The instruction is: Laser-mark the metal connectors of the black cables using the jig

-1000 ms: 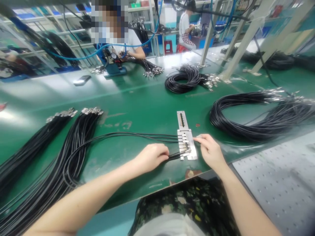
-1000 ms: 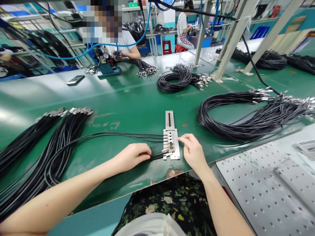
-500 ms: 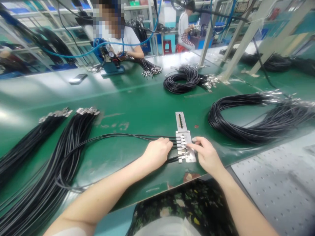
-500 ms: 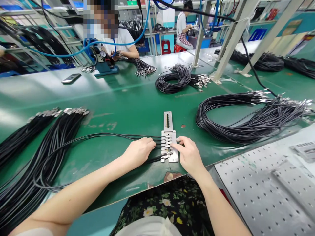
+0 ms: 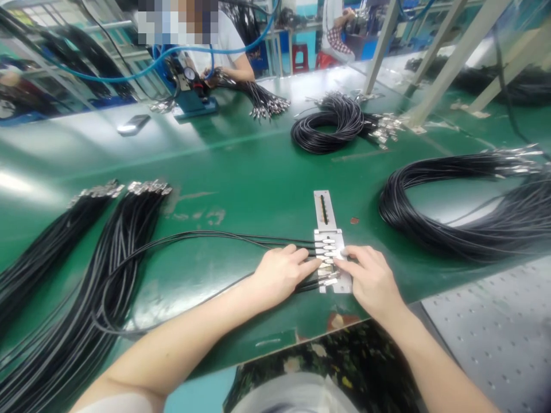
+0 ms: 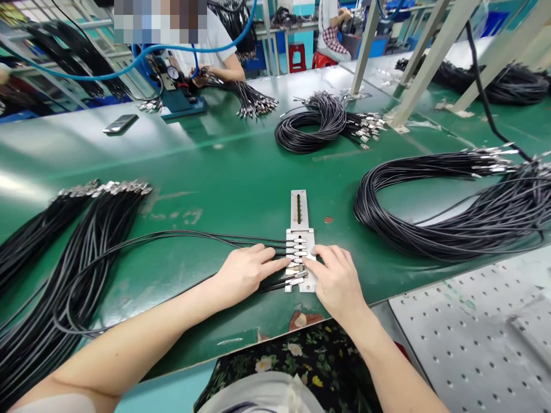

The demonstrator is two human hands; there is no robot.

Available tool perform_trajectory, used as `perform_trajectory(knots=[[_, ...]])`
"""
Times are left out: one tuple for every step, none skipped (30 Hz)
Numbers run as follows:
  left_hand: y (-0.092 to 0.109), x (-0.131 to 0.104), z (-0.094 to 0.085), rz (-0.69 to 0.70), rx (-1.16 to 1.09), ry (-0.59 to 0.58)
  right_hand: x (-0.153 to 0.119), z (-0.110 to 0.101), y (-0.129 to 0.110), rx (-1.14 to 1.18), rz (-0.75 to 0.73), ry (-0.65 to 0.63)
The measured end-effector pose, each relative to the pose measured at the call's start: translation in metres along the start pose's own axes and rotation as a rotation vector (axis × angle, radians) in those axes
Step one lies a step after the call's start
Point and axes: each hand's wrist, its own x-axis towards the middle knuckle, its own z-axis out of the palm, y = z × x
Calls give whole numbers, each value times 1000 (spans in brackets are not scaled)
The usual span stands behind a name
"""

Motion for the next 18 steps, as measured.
perform_trajectory(knots=[[1, 1, -1, -7, 5, -9, 1, 0, 0, 3, -4, -2], [3, 1, -2, -15, 9, -15, 2, 0, 1, 7, -5, -7], [5, 1, -3, -21, 15, -15, 2, 1, 2, 12, -5, -11], [7, 1, -5, -29, 24, -5, 3, 1, 3, 20, -3, -13], [9, 1, -7, -37, 36, 15, 3, 2, 5, 33, 2, -16], [12, 0, -9, -41, 50, 40, 2, 2, 6, 53, 10, -14], [14, -1, -12, -44, 62, 66, 2, 2, 7, 82, 20, -7], [17, -3, -14, -47, 69, 87, 1, 1, 8, 119, 34, 10], [19, -4, -16, -48, 69, 96, -1, 0, 9, 161, 53, 34], [21, -6, -17, -47, 62, 90, -2, -2, 9, 203, 80, 66], [22, -8, -18, -43, 49, 70, -5, -4, 8, 240, 111, 100], [23, -10, -18, -39, 32, 40, -7, -6, 7, 269, 142, 130], [23, -12, -18, -36, 9, 6, -10, -8, 6, 288, 169, 154], [23, -13, -17, -40, -24, -24, -13, -9, 5, 299, 186, 169], [22, -13, -16, -54, -67, -46, -16, -11, 3, 304, 194, 177], [21, -13, -16, -80, -120, -56, -19, -11, 2, 307, 198, 180], [19, -13, -15, -117, -175, -52, -20, -12, 1, 310, 198, 185], [18, -13, -16, -157, -222, -36, -22, -12, 0, 311, 199, 190]])
